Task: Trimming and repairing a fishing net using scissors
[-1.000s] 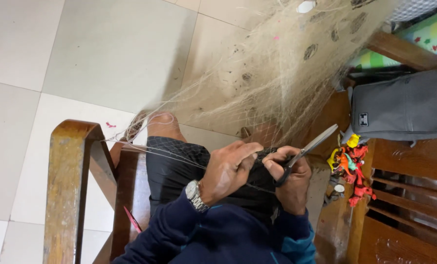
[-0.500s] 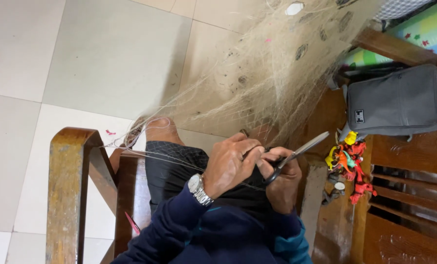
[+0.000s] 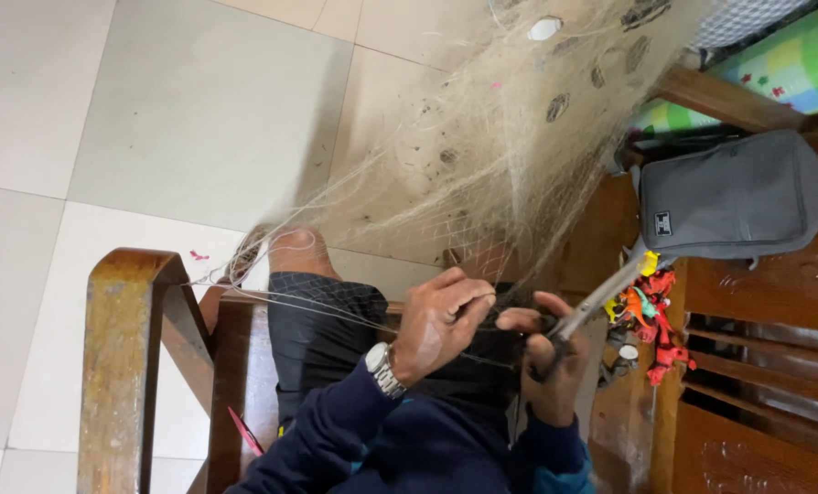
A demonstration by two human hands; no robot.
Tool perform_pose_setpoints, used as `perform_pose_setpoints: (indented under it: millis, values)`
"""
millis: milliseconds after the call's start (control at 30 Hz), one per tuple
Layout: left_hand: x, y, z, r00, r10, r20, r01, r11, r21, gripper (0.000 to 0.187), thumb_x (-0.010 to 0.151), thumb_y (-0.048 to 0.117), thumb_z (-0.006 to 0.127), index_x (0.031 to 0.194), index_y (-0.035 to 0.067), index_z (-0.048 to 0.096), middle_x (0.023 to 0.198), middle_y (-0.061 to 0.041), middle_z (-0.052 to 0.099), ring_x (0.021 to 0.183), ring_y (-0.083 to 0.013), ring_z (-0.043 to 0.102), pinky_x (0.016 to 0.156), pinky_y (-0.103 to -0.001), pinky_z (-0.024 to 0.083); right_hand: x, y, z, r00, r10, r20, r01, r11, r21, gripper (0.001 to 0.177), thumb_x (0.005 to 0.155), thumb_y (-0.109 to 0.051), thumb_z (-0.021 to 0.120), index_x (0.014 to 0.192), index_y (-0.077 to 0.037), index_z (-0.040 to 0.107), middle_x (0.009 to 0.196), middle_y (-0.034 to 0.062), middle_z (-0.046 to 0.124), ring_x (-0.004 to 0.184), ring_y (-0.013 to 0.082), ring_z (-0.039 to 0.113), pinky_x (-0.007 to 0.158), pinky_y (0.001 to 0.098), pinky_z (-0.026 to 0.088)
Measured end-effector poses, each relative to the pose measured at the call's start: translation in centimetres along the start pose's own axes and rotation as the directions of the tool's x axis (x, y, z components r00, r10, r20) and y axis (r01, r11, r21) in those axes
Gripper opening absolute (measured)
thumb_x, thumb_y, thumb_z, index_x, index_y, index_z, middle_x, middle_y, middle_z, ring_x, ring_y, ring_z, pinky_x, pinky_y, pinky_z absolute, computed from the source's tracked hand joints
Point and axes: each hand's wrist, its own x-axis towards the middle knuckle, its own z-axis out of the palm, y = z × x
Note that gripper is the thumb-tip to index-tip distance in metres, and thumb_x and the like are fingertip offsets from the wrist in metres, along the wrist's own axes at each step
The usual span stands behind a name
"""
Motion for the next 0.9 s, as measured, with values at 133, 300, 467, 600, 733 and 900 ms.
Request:
perform_pose_setpoints:
  millis: [133, 300, 467, 600, 733, 900]
  values:
    - [0.0, -0.3, 0.2, 1.0, 0.012, -0.012, -0.013, 1.0, -0.024, 0.009, 0.087, 0.011, 0.057, 0.081, 0.009, 0.064, 0.073, -0.002, 0.056, 0.058, -0.0174, 0.055, 0.055, -0.03, 0.043, 0.0, -0.8, -1.8, 0.997, 0.068, 0.048, -0.08, 0.935, 0.346, 0.073, 0.079, -0.037, 0.076, 0.131, -0.002, 0.039, 0.11, 0.0247, 0.059, 0.106, 0.0301, 0.058, 0.083, 0.0385, 0.052]
    - [0.0, -0.5, 0.0, 0.999, 0.018, -0.041, -0.019, 0.999, -0.036, 0.008, 0.087, 0.01, 0.058, 0.08, 0.009, 0.062, 0.073, 0.0, 0.055, 0.056, -0.0143, 0.053, 0.054, -0.027, 0.043, -0.1, -2.2, -5.0, 0.98, 0.163, 0.114, -0.171, 0.983, 0.065, 0.067, 0.084, -0.045, 0.065, 0.131, -0.003, 0.041, 0.093, 0.0216, 0.066, 0.084, 0.024, 0.065, 0.079, 0.0313, 0.048]
    - [-0.1, -1.0, 0.3, 0.999, 0.033, -0.037, -0.033, 0.999, -0.004, 0.007, 0.087, 0.011, 0.058, 0.082, 0.01, 0.062, 0.074, 0.0, 0.056, 0.059, -0.0159, 0.055, 0.058, -0.028, 0.045, -1.0, -1.0, -4.7, 0.951, 0.192, 0.244, -0.225, 0.968, 0.116, 0.081, 0.081, -0.05, 0.071, 0.131, 0.004, 0.038, 0.069, 0.0146, 0.067, 0.08, 0.0298, 0.065, 0.08, 0.0391, 0.047]
    - [0.0, -1.4, 0.5, 0.998, 0.04, -0.052, -0.039, 0.999, 0.019, 0.008, 0.086, 0.01, 0.057, 0.082, 0.009, 0.063, 0.073, -0.002, 0.056, 0.06, -0.0184, 0.057, 0.058, -0.03, 0.046, -1.4, -2.7, -1.3, 0.803, 0.412, 0.43, -0.379, 0.911, -0.165, 0.096, 0.076, -0.067, 0.06, 0.133, 0.005, 0.032, 0.076, 0.0144, 0.068, 0.075, 0.0214, 0.063, 0.074, 0.0332, 0.047]
    - [0.1, -1.3, 0.1, 0.998, 0.049, -0.043, -0.048, 0.998, 0.031, 0.01, 0.088, 0.01, 0.054, 0.082, 0.009, 0.062, 0.075, -0.002, 0.056, 0.061, -0.0185, 0.057, 0.059, -0.031, 0.046, -2.2, -1.7, -0.5, 0.753, 0.47, 0.461, -0.487, 0.869, -0.09, 0.083, 0.076, -0.053, 0.068, 0.131, 0.0, 0.035, 0.067, 0.0126, 0.06, 0.065, 0.0174, 0.056, 0.066, 0.0276, 0.041]
    - [0.1, -1.2, -0.4, 0.997, 0.026, -0.069, -0.026, 1.0, -0.003, 0.008, 0.087, 0.008, 0.056, 0.083, 0.006, 0.062, 0.074, -0.003, 0.055, 0.061, -0.0172, 0.055, 0.058, -0.03, 0.045, -1.5, -1.9, -0.9, 0.714, 0.514, 0.475, -0.464, 0.856, -0.229, 0.078, 0.069, -0.068, 0.064, 0.109, -0.003, 0.048, 0.074, 0.0118, 0.064, 0.05, 0.0113, 0.046, 0.045, 0.0213, 0.036]
